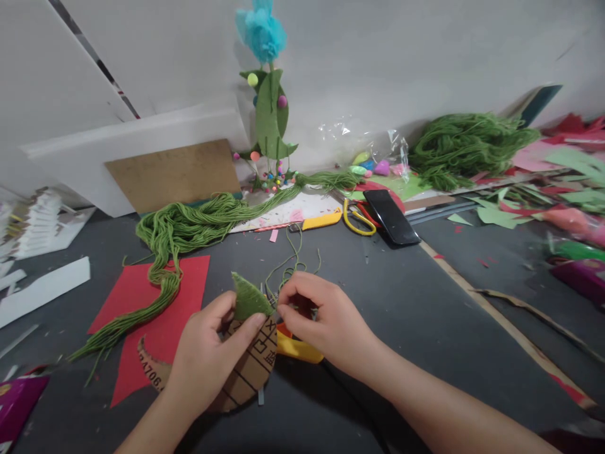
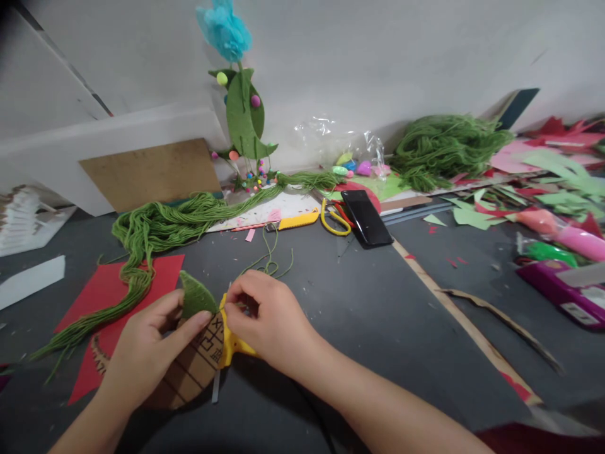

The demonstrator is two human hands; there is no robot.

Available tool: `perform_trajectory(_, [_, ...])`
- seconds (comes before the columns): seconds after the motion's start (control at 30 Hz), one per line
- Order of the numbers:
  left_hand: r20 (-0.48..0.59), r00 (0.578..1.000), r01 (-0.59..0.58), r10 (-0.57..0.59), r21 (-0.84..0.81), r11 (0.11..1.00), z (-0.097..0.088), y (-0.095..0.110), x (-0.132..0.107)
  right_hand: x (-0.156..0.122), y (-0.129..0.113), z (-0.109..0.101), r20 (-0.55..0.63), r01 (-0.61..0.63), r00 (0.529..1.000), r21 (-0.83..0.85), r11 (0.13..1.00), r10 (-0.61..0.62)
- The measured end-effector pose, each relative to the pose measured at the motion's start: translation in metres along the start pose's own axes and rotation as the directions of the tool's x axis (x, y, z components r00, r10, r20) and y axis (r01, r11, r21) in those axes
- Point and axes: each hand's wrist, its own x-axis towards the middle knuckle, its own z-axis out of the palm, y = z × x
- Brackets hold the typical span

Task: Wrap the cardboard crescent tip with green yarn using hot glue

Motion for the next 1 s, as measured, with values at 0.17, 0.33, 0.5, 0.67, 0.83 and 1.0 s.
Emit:
perform_trajectory(0.17, [0.056, 0.998, 0.041, -0.032, -0.171, 0.984, -0.002, -0.002, -0.001, 0.001, -0.003, 0.001, 0.059, -0.155, 0.987, 0.089, 0.984, 0.151])
perform_trajectory(0.33, [0.112, 0.993, 0.071, -0.041, -0.280, 0.957, -0.002, -0.001, 0.000, 0.003, -0.005, -0.002, 0.081, -0.209, 0.977, 0.129, 0.969, 0.200])
perform_trajectory(0.5, [0.084, 0.996, 0.060, -0.041, -0.237, 0.970, -0.001, -0.004, 0.000, 0.003, -0.003, -0.002, 0.092, -0.217, 0.975, 0.179, 0.960, 0.204])
perform_trajectory(0.67, [0.041, 0.999, 0.022, -0.018, -0.104, 0.994, -0.002, -0.004, -0.001, 0.003, -0.002, 0.000, 0.097, -0.169, 0.984, 0.215, 0.962, 0.151])
perform_trajectory(0.83, [-0.009, 1.000, -0.024, 0.025, 0.024, 0.999, -0.003, 0.002, -0.001, 0.001, -0.004, -0.003, 0.026, -0.039, 0.999, 0.059, 0.998, 0.037])
perform_trajectory(1.0, [-0.063, 0.995, -0.075, 0.081, 0.090, 0.993, -0.003, 0.005, -0.001, -0.002, -0.007, -0.004, -0.022, 0.084, 0.996, -0.047, 0.995, -0.085])
